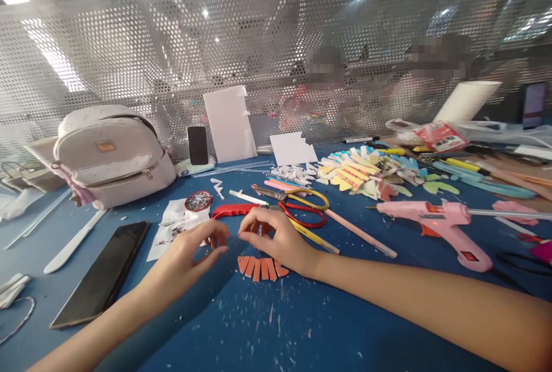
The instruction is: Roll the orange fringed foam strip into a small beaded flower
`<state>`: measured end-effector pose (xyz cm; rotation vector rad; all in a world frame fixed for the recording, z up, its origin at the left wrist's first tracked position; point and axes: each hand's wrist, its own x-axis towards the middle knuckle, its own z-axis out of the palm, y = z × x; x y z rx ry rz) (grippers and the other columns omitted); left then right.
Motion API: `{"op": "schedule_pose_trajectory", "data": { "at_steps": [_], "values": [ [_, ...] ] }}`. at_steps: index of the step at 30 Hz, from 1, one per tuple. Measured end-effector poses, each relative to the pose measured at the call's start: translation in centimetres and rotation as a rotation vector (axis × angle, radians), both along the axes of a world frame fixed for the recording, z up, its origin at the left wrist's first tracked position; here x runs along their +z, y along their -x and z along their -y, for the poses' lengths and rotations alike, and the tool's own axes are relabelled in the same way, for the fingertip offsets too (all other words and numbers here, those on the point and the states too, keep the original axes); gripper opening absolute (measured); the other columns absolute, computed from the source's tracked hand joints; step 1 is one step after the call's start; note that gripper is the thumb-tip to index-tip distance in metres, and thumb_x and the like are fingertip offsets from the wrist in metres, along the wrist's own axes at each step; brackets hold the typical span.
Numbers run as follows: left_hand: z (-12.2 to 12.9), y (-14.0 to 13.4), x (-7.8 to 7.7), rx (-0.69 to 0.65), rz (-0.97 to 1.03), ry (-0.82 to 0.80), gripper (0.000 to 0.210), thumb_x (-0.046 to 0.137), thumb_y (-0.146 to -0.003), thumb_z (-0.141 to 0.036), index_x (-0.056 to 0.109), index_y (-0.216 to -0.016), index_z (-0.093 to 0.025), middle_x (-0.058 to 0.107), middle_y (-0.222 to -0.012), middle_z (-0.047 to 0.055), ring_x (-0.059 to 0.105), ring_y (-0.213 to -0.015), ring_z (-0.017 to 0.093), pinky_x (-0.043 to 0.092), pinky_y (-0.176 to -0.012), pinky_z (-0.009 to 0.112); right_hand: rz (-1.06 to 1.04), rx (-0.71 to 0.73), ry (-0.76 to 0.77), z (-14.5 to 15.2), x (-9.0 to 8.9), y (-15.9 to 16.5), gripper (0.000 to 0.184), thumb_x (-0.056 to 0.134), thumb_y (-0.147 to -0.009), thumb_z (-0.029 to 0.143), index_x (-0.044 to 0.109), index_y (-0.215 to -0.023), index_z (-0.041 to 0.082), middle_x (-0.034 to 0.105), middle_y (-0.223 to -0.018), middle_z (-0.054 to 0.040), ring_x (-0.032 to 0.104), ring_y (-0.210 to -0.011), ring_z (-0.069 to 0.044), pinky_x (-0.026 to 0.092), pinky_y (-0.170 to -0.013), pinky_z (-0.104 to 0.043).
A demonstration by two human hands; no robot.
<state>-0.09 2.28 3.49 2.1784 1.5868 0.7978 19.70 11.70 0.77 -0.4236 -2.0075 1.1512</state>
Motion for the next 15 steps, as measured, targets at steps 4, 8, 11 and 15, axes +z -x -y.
{"op": "schedule_pose_trajectory", "data": {
  "at_steps": [4, 8, 11, 15],
  "values": [
    [0.7, 1.8, -0.3, -0.186, 0.04, 0.17, 0.009, 0.061, -0.088, -0.015, 0.066, -0.086, -0.022, 0.068, -0.089, 0.002, 0.064, -0.081, 0.017, 0.05, -0.076, 0.029, 0.04, 0.019, 0.009, 0.1, 0.3, 0.0, 0.007, 0.062, -0.087, 0.019, 0.063, -0.08, 0.017, 0.065, -0.079, -0.0005, 0.056, -0.067, -0.011, 0.042, -0.058, -0.022],
    [1.1, 2.5, -0.8, -0.271, 0.048, 0.223, 0.013, 0.064, -0.087, -0.012, 0.07, -0.086, -0.023, 0.068, -0.092, 0.004, 0.065, -0.084, 0.018, 0.051, -0.079, 0.028, 0.073, 0.028, 0.022, 0.1, 0.5, 0.0, 0.006, 0.062, -0.087, 0.019, 0.063, -0.082, 0.018, 0.064, -0.079, -0.0002, 0.055, -0.067, -0.011, 0.042, -0.057, -0.022],
    [1.3, 2.5, -1.1, -0.275, 0.046, 0.201, 0.015, 0.062, -0.087, -0.01, 0.07, -0.083, -0.022, 0.067, -0.091, 0.004, 0.064, -0.085, 0.018, 0.051, -0.08, 0.027, 0.093, 0.024, 0.021, 0.0, 0.5, 0.0, 0.009, 0.061, -0.089, 0.019, 0.063, -0.08, 0.018, 0.063, -0.078, 0.0, 0.054, -0.065, -0.01, 0.042, -0.058, -0.023],
    [1.3, 2.3, -1.4, -0.251, 0.04, 0.185, 0.017, 0.06, -0.087, -0.009, 0.069, -0.082, -0.022, 0.065, -0.091, 0.004, 0.064, -0.086, 0.019, 0.05, -0.08, 0.027, 0.102, 0.045, 0.023, -0.2, 0.3, 0.0, 0.009, 0.061, -0.089, 0.02, 0.062, -0.081, 0.018, 0.063, -0.079, -0.0002, 0.054, -0.065, -0.01, 0.041, -0.056, -0.022]
  ]
}}
